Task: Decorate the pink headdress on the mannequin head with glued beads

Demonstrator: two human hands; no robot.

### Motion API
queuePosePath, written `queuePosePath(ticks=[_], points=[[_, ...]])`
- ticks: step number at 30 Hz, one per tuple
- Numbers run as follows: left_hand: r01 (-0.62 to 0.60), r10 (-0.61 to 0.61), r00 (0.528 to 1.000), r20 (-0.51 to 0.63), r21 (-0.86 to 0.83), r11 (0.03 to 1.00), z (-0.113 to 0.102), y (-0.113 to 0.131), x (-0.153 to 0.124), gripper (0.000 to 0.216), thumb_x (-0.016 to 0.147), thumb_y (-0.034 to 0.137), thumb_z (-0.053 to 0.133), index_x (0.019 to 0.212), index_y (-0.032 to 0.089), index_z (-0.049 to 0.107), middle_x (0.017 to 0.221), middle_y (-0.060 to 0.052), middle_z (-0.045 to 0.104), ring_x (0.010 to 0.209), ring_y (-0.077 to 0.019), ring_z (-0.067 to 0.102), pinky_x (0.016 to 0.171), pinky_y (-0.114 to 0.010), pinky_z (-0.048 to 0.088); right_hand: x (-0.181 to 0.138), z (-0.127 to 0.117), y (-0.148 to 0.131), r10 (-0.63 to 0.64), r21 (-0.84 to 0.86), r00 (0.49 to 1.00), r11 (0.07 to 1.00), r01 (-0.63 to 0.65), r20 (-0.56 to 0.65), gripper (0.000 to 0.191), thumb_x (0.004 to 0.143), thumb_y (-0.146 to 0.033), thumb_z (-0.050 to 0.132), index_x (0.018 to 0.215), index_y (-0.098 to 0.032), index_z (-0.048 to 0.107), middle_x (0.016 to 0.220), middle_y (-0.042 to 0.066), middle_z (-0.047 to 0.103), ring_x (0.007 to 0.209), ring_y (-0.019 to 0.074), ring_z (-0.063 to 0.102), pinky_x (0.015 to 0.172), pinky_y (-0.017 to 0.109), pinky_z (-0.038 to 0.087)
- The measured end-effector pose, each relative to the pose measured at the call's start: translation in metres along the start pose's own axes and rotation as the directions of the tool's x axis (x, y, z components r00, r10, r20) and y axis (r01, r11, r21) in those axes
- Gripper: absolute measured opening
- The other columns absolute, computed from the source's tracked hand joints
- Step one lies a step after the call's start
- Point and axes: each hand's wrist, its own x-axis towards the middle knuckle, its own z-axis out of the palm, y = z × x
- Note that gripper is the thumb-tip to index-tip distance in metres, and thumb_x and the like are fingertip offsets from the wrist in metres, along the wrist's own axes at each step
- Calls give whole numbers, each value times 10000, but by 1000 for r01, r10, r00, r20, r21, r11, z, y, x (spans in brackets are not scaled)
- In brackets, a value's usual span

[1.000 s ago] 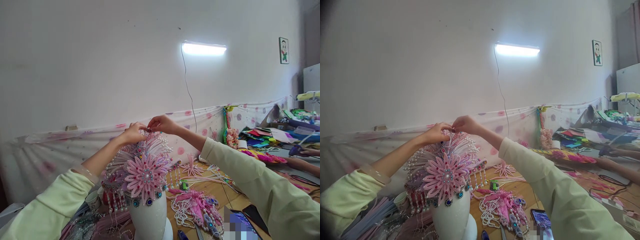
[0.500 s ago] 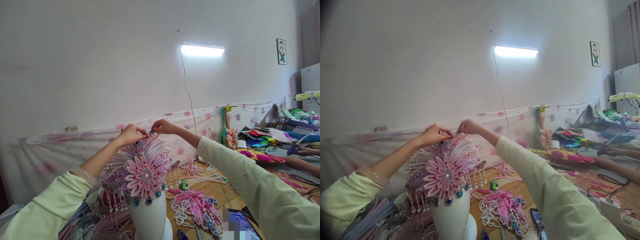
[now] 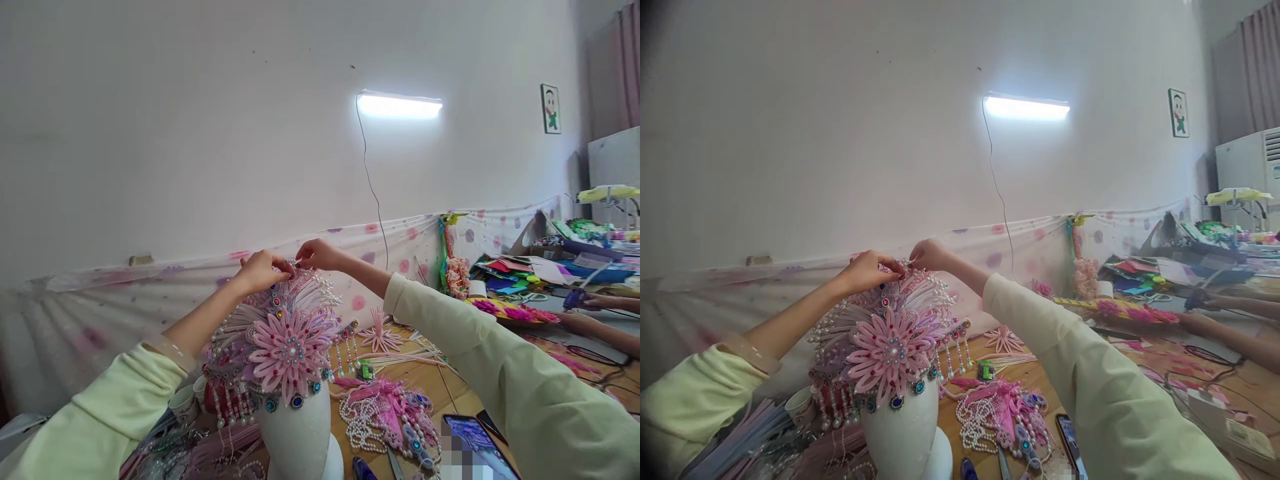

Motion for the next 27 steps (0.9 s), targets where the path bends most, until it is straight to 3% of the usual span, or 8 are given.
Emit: queuePosePath(ticks=[6, 13, 17, 27], points=[[13, -11, 1000, -25, 64, 998, 1, 3, -3, 136, 777, 280, 686, 843, 324, 796, 953, 43, 822, 1092, -264, 694, 1064, -464, 367, -1, 1, 4, 79, 100, 996, 991, -84, 52, 47, 928, -119, 683, 886, -129, 663, 736, -39, 641, 649, 102, 643, 632, 245, 581], [21, -16, 999, -45, 99, 995, 0, 0, -3, 143, 770, 313, 680, 847, 342, 797, 964, 44, 821, 1107, -284, 680, 1090, -513, 314, 2, 5, 8, 11, 83, 1000, 997, -9, -23, 50, 909, -113, 704, 947, -132, 677, 769, -35, 645, 646, 101, 622, 615, 241, 558], [20, -13, 998, -64, 106, 994, 1, -2, -4, 143, 761, 326, 678, 830, 350, 801, 942, 44, 820, 1095, -301, 680, 1088, -529, 294, 2, 5, 8, -11, 97, 999, 995, 16, -53, 66, 880, -91, 727, 877, -128, 672, 762, -40, 639, 628, 92, 603, 601, 231, 542], [21, -13, 996, -85, 101, 995, 1, 2, -3, 130, 737, 349, 695, 809, 339, 802, 953, 18, 820, 1155, -326, 651, 1033, -498, 304, -13, -6, -16, -54, 315, 998, 948, 47, 13, 168, 786, 14, 708, 709, -132, 680, 617, -21, 664, 605, 93, 640, 603, 205, 539]])
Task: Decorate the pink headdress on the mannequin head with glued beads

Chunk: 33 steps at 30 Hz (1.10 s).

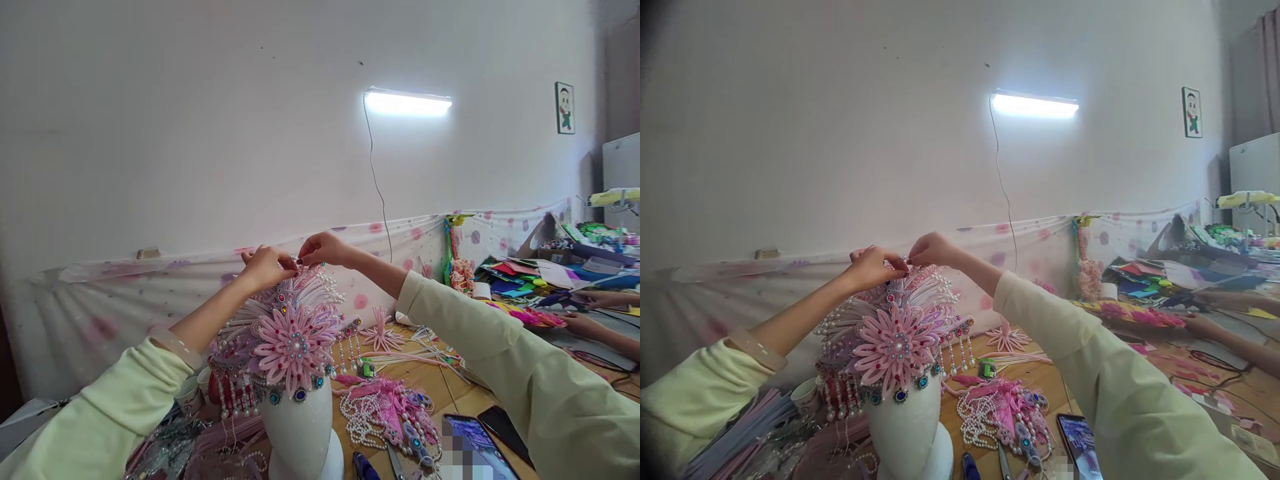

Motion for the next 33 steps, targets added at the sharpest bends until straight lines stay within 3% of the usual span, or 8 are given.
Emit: queuePosePath(ticks=[4, 8, 12, 19, 26, 33], points=[[13, -12, 1000, 17, -25, 1000, -3, 4, -3, 154, 709, 341, 693, 818, 320, 799, 978, 10, 818, 1192, -342, 631, 1043, -500, 315, -8, 4, -17, -48, -37, 999, 998, 49, 26, 156, 748, 8, 709, 697, -137, 683, 644, -4, 688, 639, 115, 659, 629, 233, 548], [23, -17, 996, 85, -73, 997, -9, 6, -6, 243, 654, 275, 665, 855, 302, 798, 966, 26, 816, 1077, -305, 679, 913, -409, 424, -16, 9, -24, -126, -167, 992, 979, 119, -31, 163, 706, 14, 720, 680, -144, 688, 642, -16, 679, 625, 109, 620, 590, 230, 463], [26, -13, 994, 107, -117, 993, -11, 5, -6, 234, 681, 407, 686, 850, 291, 798, 927, 37, 814, 1018, -293, 695, 863, -371, 449, -24, 12, -25, -182, -279, 980, 948, 153, -85, 148, 712, -15, 732, 680, -155, 697, 611, -37, 646, 601, 103, 585, 590, 246, 408], [-2, 12, 997, 70, -133, 991, -4, 3, -5, 247, 673, 495, 731, 821, 309, 797, 914, 54, 815, 1063, -313, 677, 971, -421, 376, -33, 17, -22, -253, -355, 963, 912, 205, -95, 150, 733, -21, 728, 702, -168, 729, 653, -32, 663, 643, 115, 615, 623, 240, 413], [-40, 40, 999, -1, -100, 994, 3, -1, -7, 111, 708, 399, 718, 767, 348, 797, 882, 68, 811, 1122, -309, 637, 1074, -505, 240, -38, 20, -21, -315, -373, 944, 891, 257, -101, 183, 724, 10, 729, 689, -169, 737, 687, -28, 660, 642, 100, 588, 646, 230, 416], [-77, 74, 997, -38, -75, 994, 7, -4, -13, 108, 741, 389, 702, 717, 316, 778, 864, 43, 803, 1093, -294, 638, 1104, -530, 181, -40, 25, -20, -314, -335, 945, 903, 267, -95, 187, 729, 4, 731, 663, -169, 707, 664, -38, 644, 628, 94, 576, 633, 221, 411]])
